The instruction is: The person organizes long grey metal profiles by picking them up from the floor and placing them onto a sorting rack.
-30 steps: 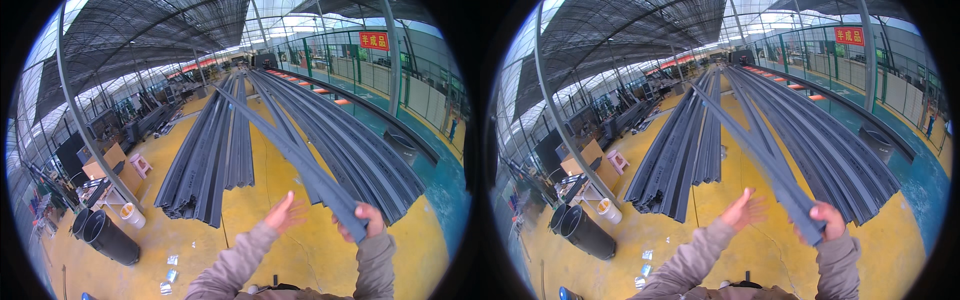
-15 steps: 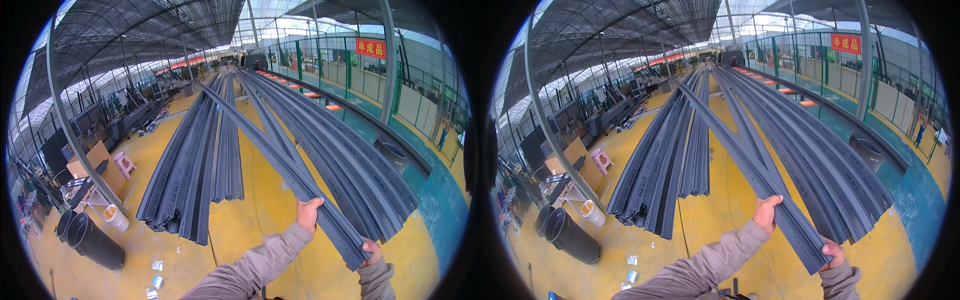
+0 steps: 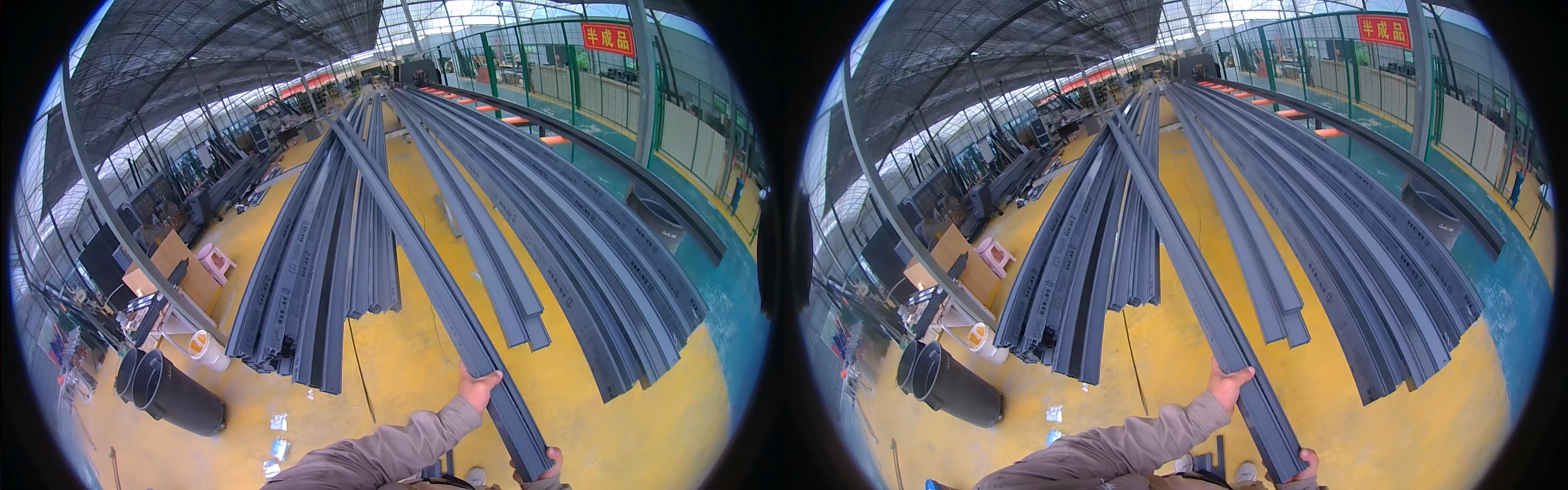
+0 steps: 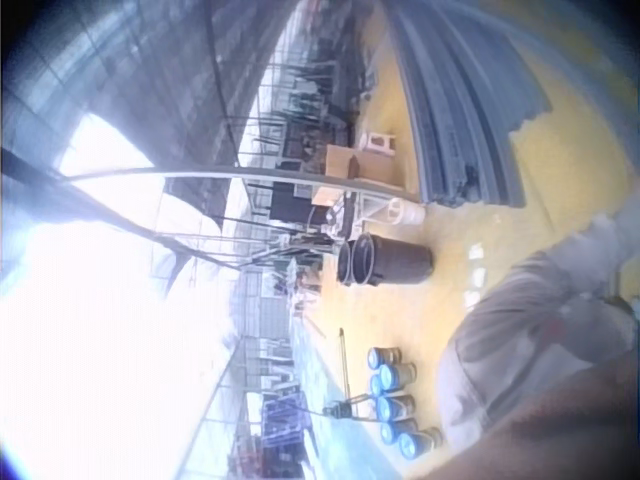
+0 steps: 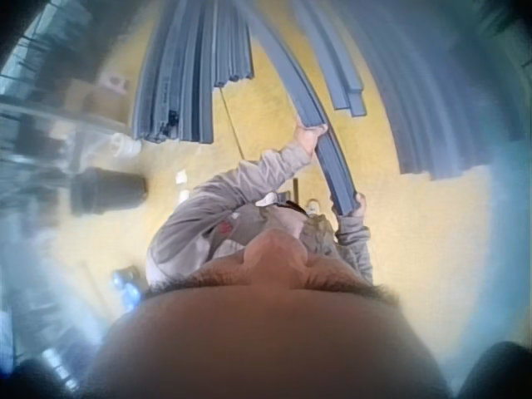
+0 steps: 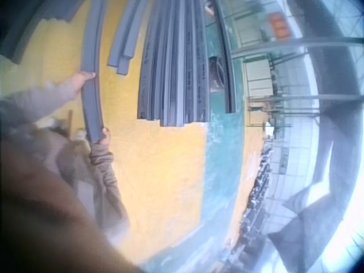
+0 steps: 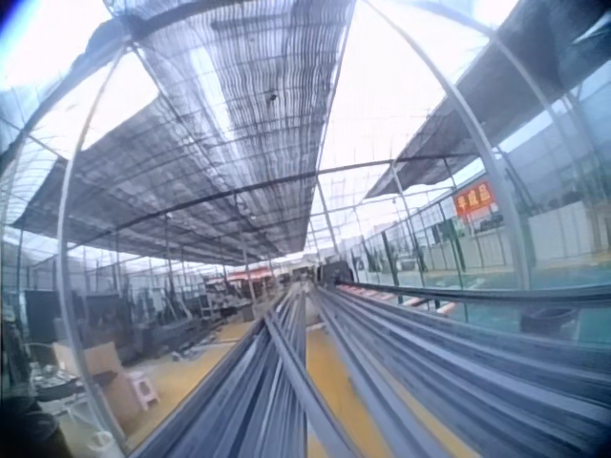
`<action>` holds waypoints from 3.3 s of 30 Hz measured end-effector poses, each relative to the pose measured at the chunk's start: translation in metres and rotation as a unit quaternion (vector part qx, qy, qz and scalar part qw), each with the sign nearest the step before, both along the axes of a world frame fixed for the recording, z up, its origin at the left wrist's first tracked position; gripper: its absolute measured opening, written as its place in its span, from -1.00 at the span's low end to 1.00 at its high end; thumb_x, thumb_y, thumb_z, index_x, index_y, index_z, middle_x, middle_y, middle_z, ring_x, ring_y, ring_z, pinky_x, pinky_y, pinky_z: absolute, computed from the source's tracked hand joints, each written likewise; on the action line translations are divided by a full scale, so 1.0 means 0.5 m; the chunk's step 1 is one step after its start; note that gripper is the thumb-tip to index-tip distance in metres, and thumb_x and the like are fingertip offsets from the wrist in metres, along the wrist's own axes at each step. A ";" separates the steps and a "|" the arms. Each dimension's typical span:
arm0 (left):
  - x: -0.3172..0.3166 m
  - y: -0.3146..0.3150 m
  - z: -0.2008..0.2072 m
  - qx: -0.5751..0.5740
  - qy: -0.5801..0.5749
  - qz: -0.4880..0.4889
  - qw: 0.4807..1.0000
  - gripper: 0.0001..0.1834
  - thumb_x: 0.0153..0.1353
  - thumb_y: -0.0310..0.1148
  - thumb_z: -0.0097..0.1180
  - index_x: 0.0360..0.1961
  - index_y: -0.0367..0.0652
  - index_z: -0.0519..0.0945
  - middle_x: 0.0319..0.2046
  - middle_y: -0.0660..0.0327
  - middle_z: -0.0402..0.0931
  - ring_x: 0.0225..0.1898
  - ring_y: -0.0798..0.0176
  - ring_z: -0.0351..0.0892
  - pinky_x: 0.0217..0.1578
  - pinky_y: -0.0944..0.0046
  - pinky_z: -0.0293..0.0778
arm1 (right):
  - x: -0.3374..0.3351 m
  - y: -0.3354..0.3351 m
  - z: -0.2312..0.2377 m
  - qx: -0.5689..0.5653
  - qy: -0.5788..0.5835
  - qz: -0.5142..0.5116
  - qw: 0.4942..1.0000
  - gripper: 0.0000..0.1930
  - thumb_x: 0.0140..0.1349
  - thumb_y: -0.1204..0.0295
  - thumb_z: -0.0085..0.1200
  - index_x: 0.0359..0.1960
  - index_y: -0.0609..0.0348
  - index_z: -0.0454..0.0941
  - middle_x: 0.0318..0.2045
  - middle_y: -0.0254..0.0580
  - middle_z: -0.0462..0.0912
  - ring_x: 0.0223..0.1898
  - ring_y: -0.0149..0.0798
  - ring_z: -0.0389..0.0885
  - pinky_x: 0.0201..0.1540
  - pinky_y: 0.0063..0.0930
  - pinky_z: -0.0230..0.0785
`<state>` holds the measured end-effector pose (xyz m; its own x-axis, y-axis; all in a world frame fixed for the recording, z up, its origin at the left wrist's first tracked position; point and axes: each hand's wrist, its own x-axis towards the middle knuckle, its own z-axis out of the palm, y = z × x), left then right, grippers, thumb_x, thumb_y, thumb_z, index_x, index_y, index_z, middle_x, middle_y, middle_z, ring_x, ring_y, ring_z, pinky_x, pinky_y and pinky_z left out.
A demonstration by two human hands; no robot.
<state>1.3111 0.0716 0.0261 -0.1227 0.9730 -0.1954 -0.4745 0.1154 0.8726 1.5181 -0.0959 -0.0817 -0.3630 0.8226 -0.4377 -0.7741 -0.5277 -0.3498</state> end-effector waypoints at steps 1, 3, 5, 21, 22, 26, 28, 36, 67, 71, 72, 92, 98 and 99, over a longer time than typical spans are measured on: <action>-0.003 -0.004 -0.020 0.011 0.026 0.014 1.000 -0.30 0.05 -0.66 0.16 0.20 -0.15 0.13 -0.05 0.10 0.42 -0.05 0.15 0.49 -0.02 0.13 0.47 | -0.024 -0.009 0.004 -0.007 0.054 0.012 0.998 -0.18 0.10 -0.12 0.08 0.12 0.46 0.32 0.01 0.11 0.52 -0.25 -0.11 0.64 -0.61 -0.38 0.48; -0.004 -0.007 -0.065 0.038 0.068 0.044 0.996 -0.25 0.02 -0.68 0.18 0.23 -0.19 0.12 -0.02 0.11 0.42 -0.01 0.16 0.49 0.00 0.17 0.45 | -0.048 -0.017 0.016 -0.015 0.153 0.037 0.987 -0.19 0.10 -0.13 0.08 0.10 0.45 0.36 -0.07 0.10 0.56 -0.26 -0.11 0.64 -0.63 -0.36 0.48; -0.002 -0.008 -0.086 0.063 0.087 0.038 0.993 -0.22 0.01 -0.69 0.18 0.24 -0.19 0.10 0.01 0.10 0.41 0.00 0.16 0.48 0.01 0.17 0.45 | -0.054 -0.029 0.039 0.009 0.067 0.039 0.997 -0.21 0.19 -0.13 -0.03 0.15 0.45 0.31 0.01 0.14 0.52 -0.20 -0.08 0.63 -0.50 -0.32 0.51; 0.023 -0.050 -0.220 0.018 0.210 0.056 0.976 -0.10 -0.04 -0.62 0.25 0.30 -0.25 0.01 0.07 -0.01 0.39 0.03 0.12 0.48 0.06 0.19 0.42 | -0.169 0.001 0.077 0.218 -0.788 0.262 0.514 0.08 0.02 0.33 0.25 0.42 0.25 -0.33 0.18 0.42 0.25 0.06 0.30 0.45 0.07 -0.07 0.40; 0.010 -0.045 -0.210 -0.001 0.187 0.036 0.982 -0.03 -0.06 -0.54 0.28 0.33 -0.24 -0.03 0.06 -0.10 0.35 0.02 0.01 0.47 0.06 0.12 0.41 | -0.181 0.005 0.075 0.192 -0.782 0.273 0.526 0.06 0.00 0.38 0.23 0.42 0.26 -0.32 0.14 0.44 0.26 0.02 0.34 0.45 0.05 -0.04 0.41; -0.027 -0.046 -0.250 -0.059 0.374 0.039 0.925 0.05 -0.11 -0.36 0.28 0.40 -0.05 -0.06 -0.05 -0.23 0.30 -0.02 -0.25 0.40 0.06 -0.01 0.37 | -0.208 -0.001 0.115 0.231 -0.703 0.259 0.621 0.01 -0.03 0.47 0.13 0.43 0.22 -0.26 0.09 0.40 0.32 0.00 0.33 0.46 0.02 -0.04 0.41; -0.046 -0.032 -0.238 -0.016 0.363 0.058 0.930 0.06 -0.09 -0.30 0.30 0.41 -0.01 -0.06 -0.04 -0.25 0.30 -0.01 -0.27 0.39 0.08 -0.02 0.35 | -0.207 0.012 0.124 0.327 -0.688 0.207 0.613 -0.03 -0.04 0.47 0.15 0.43 0.18 -0.16 0.08 0.37 0.36 0.05 0.30 0.45 0.02 -0.06 0.41; -0.080 0.180 0.007 -0.046 0.363 -0.011 0.931 0.01 0.15 0.24 0.02 0.46 0.02 -0.14 0.17 -0.45 0.18 0.20 -0.34 0.24 0.21 -0.02 0.22 | -0.190 0.226 0.268 0.310 -0.425 0.147 0.838 -0.20 -0.11 0.64 0.14 0.31 0.26 0.24 -0.05 -0.34 0.59 -0.11 -0.44 0.54 -0.03 -0.51 0.41; -0.152 0.031 -0.057 0.076 0.057 -0.528 0.844 -0.26 0.37 0.01 -0.11 0.47 0.13 -0.08 0.36 0.14 0.15 0.21 0.04 0.38 0.09 0.02 0.40 | -0.036 0.547 0.431 0.270 -0.923 -0.006 0.275 -0.63 -0.04 0.23 0.22 -0.28 0.26 0.60 -0.25 0.15 0.64 -0.18 0.15 0.62 -0.06 -0.11 0.48; -0.225 -0.002 -0.085 0.016 0.025 -0.534 0.845 -0.35 0.39 -0.08 -0.13 0.43 0.01 0.05 0.28 0.13 0.29 0.16 0.12 0.44 0.03 0.15 0.44 | -0.118 0.498 0.612 0.348 -0.909 -0.127 0.190 -0.64 -0.09 0.42 0.24 -0.21 0.30 0.55 -0.33 0.13 0.60 -0.28 0.16 0.60 -0.21 -0.14 0.47; -0.247 0.007 -0.098 -0.021 0.001 -0.509 0.861 -0.38 0.39 -0.12 -0.13 0.42 -0.01 0.09 0.26 0.13 0.33 0.13 0.12 0.47 0.00 0.17 0.45 | -0.168 0.480 0.604 0.377 -0.899 -0.125 0.183 -0.63 -0.09 0.44 0.24 -0.19 0.29 0.53 -0.32 0.12 0.59 -0.29 0.16 0.59 -0.22 -0.12 0.46; -0.435 0.079 -0.103 -0.031 -0.004 0.076 0.997 -0.73 0.26 -0.47 -0.06 0.00 -0.14 0.43 -0.18 0.20 0.57 -0.28 0.27 0.57 -0.31 0.29 0.45 | -0.622 0.648 0.287 0.423 -0.704 0.118 0.559 -0.48 0.19 0.07 0.11 0.06 0.19 0.46 -0.05 0.09 0.57 -0.03 0.11 0.56 0.04 -0.12 0.41; -0.443 0.023 -0.097 -0.041 0.010 0.002 0.999 -0.75 0.23 -0.50 -0.03 -0.06 -0.17 0.48 -0.23 0.17 0.58 -0.28 0.27 0.57 -0.29 0.30 0.46 | -0.722 0.834 0.158 0.190 -0.267 0.160 0.931 -0.57 0.11 0.23 0.18 -0.06 0.27 0.50 -0.22 -0.03 0.62 -0.33 -0.05 0.65 -0.39 -0.02 0.56; -0.453 0.010 -0.100 -0.054 0.015 0.007 0.998 -0.76 0.23 -0.51 -0.04 -0.06 -0.17 0.49 -0.24 0.17 0.59 -0.29 0.28 0.58 -0.31 0.31 0.47 | -0.729 0.851 0.139 0.194 -0.233 0.159 0.940 -0.58 0.09 0.27 0.19 -0.07 0.27 0.50 -0.24 -0.04 0.62 -0.39 -0.07 0.66 -0.47 -0.02 0.57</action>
